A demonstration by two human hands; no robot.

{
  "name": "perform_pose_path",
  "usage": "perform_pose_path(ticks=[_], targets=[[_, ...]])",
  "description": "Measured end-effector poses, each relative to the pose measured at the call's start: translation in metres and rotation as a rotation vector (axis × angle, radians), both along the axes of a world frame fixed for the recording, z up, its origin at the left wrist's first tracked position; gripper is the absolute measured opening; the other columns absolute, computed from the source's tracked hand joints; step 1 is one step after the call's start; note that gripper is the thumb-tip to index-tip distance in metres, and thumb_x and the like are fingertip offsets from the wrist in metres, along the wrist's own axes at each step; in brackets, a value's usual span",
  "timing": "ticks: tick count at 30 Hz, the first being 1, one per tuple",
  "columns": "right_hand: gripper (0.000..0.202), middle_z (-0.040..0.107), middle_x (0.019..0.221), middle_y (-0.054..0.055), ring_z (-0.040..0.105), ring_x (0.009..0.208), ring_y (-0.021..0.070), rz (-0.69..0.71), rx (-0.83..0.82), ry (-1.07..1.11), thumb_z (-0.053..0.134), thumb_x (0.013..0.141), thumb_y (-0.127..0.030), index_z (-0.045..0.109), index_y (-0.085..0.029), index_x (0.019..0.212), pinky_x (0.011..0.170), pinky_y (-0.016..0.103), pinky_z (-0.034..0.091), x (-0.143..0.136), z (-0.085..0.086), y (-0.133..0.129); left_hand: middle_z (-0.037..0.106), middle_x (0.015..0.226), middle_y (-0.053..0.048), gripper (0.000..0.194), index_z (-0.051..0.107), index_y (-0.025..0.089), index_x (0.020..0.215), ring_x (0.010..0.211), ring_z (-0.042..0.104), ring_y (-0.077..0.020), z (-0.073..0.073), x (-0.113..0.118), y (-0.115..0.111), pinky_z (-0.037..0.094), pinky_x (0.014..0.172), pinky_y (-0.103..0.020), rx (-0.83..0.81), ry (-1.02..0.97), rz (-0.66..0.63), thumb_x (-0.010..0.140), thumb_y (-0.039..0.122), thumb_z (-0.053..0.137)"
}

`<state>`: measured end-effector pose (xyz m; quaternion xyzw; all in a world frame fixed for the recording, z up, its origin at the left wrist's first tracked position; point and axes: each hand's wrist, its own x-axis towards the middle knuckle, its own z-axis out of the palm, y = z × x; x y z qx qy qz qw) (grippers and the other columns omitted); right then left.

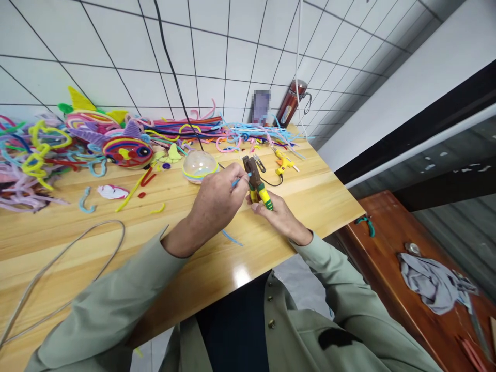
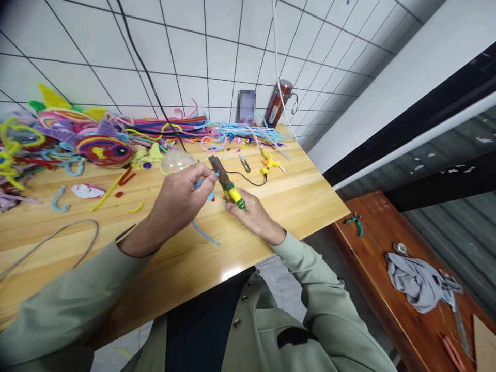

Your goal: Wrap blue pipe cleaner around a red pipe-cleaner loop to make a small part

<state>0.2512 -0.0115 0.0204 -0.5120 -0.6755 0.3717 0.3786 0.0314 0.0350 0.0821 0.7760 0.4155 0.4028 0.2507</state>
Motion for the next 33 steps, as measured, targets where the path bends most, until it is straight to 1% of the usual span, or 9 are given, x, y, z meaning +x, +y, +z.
perform_pose_path(ticks=[4,9,13,18,23,26,27,30,33], targets=[[0.019,0.078,0.103,0.005,0.072,0.097,0.0248,-0.020,0.075,-0.095,0.069,0.105,-0.044,0.071,-0.025,0.105,0.093,0.040,0.057,0.001,-0.005,0.000,0.066,0.072,0.000,0.018,0.061,0.026,0.085,0.068,0.056,-0.0208,-0.002,-0.001,0.000,0.041,0.071,-0.035,0.023,0.016,-0.019,0.102,0.022,0.058],[0.019,0.074,0.097,0.004,0.068,0.087,0.0246,-0.064,0.118,-0.196,0.065,0.104,-0.046,0.063,-0.028,0.105,0.084,0.038,0.053,0.001,-0.007,-0.001,0.064,0.072,0.000,0.018,0.061,0.025,0.086,0.067,0.054,-0.0203,-0.002,-0.001,0.001,0.040,0.072,-0.035,0.030,0.013,-0.046,0.103,0.022,0.059],[0.018,0.069,0.090,0.004,0.065,0.081,0.0255,-0.102,0.143,-0.259,0.061,0.103,-0.047,0.057,-0.030,0.100,0.079,0.038,0.049,0.001,-0.012,0.005,0.064,0.072,0.001,0.018,0.060,0.025,0.087,0.067,0.055,-0.0203,-0.004,0.001,-0.001,0.040,0.072,-0.035,0.017,-0.008,-0.072,0.104,0.023,0.058],[0.012,0.065,0.083,0.004,0.061,0.075,0.0270,-0.219,0.177,-0.388,0.059,0.095,-0.040,0.053,-0.030,0.096,0.074,0.038,0.044,0.005,-0.019,0.014,0.064,0.073,-0.001,0.021,0.059,0.026,0.085,0.069,0.058,-0.0215,-0.010,0.003,-0.001,0.039,0.072,-0.036,0.025,0.017,-0.052,0.105,0.021,0.058],[0.017,0.068,0.086,0.004,0.061,0.074,0.0232,-0.107,0.151,-0.280,0.057,0.104,-0.044,0.059,-0.028,0.100,0.074,0.035,0.047,0.016,-0.013,0.004,0.068,0.078,-0.001,0.021,0.063,0.024,0.091,0.072,0.062,-0.0208,-0.013,0.006,0.002,0.043,0.073,-0.034,0.053,0.017,-0.099,0.111,0.025,0.057],[0.014,0.067,0.084,0.004,0.059,0.072,0.0225,-0.174,0.184,-0.351,0.059,0.099,-0.041,0.058,-0.027,0.099,0.072,0.035,0.044,0.022,-0.010,-0.003,0.072,0.081,-0.002,0.019,0.065,0.024,0.094,0.073,0.064,-0.0205,-0.016,0.009,0.000,0.045,0.073,-0.033,0.101,0.036,-0.124,0.110,0.023,0.055],[0.014,0.067,0.084,0.004,0.059,0.072,0.0223,-0.171,0.186,-0.364,0.059,0.098,-0.040,0.059,-0.026,0.099,0.072,0.035,0.044,0.024,-0.010,-0.004,0.073,0.083,-0.002,0.019,0.065,0.024,0.095,0.074,0.065,-0.0204,-0.018,0.009,-0.001,0.046,0.073,-0.033,0.120,0.045,-0.132,0.111,0.023,0.055],[0.017,0.068,0.086,0.003,0.060,0.074,0.0215,-0.103,0.140,-0.327,0.057,0.103,-0.042,0.060,-0.026,0.103,0.074,0.034,0.046,0.027,-0.009,-0.008,0.075,0.085,-0.003,0.022,0.066,0.023,0.094,0.074,0.067,-0.0204,-0.021,0.011,-0.003,0.047,0.074,-0.033,0.168,0.046,-0.143,0.113,0.025,0.053],[0.013,0.066,0.082,0.003,0.058,0.072,0.0214,-0.146,0.127,-0.364,0.059,0.097,-0.040,0.057,-0.027,0.098,0.073,0.034,0.043,0.029,-0.007,-0.011,0.074,0.082,-0.003,0.024,0.065,0.023,0.092,0.071,0.065,-0.0202,-0.025,0.012,-0.005,0.045,0.071,-0.033,0.195,0.040,-0.139,0.113,0.024,0.053]])
